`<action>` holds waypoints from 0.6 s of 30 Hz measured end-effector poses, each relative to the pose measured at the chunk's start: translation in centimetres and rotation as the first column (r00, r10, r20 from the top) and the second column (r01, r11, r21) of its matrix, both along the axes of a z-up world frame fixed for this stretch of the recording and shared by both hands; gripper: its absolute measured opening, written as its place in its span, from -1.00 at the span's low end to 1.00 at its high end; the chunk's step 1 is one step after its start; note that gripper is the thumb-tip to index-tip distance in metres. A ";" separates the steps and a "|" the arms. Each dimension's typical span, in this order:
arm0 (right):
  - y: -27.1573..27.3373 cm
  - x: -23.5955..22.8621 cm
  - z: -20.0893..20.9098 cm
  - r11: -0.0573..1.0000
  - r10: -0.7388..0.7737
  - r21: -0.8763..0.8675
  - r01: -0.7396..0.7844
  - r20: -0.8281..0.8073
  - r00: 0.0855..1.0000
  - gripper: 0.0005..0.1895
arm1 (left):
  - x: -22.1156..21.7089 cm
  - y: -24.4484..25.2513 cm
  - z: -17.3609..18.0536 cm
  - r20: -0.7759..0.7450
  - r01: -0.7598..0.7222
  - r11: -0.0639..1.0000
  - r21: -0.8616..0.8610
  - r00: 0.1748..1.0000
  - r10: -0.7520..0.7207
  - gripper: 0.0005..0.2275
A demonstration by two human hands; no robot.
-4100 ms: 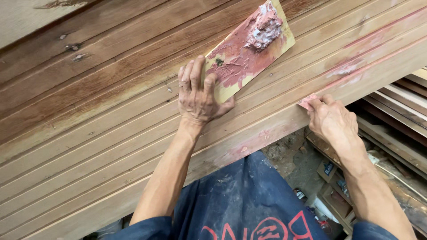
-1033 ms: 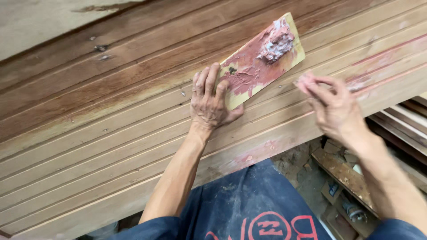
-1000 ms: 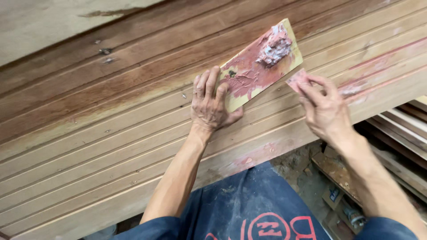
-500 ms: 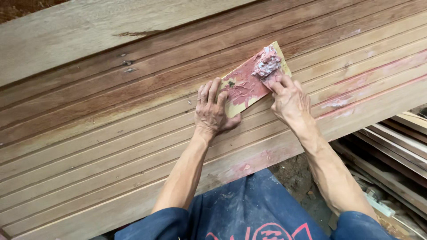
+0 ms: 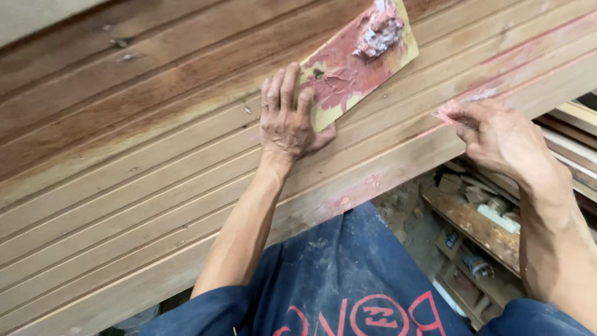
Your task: The person uses a small putty knife to apply pink filler into the grooves of a wooden panel, repeatedly scooping filler from a larger trowel and smoothing it into the seams.
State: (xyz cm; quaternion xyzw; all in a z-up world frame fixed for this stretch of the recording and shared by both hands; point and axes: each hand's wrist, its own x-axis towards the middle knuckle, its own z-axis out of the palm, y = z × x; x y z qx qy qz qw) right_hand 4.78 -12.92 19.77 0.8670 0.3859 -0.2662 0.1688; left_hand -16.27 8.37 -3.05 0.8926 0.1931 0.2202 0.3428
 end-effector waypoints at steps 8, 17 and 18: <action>-1.3 -3.4 -3.6 0.949 -0.121 -0.287 0.130 0.048 0.991 -0.66 | 0.2 0.0 -0.4 -0.013 -0.010 1.000 0.010 1.000 0.010 -0.46; -0.5 -5.2 -6.0 0.941 -0.067 -0.329 0.083 0.060 0.996 -0.71 | -0.1 -0.4 -0.8 -0.046 0.023 0.999 -0.044 0.999 -0.025 -0.48; -0.6 -5.4 -6.2 0.936 -0.053 -0.343 0.074 0.071 0.996 -0.73 | -0.1 -0.4 -0.8 -0.044 0.023 0.999 -0.047 0.999 -0.025 -0.49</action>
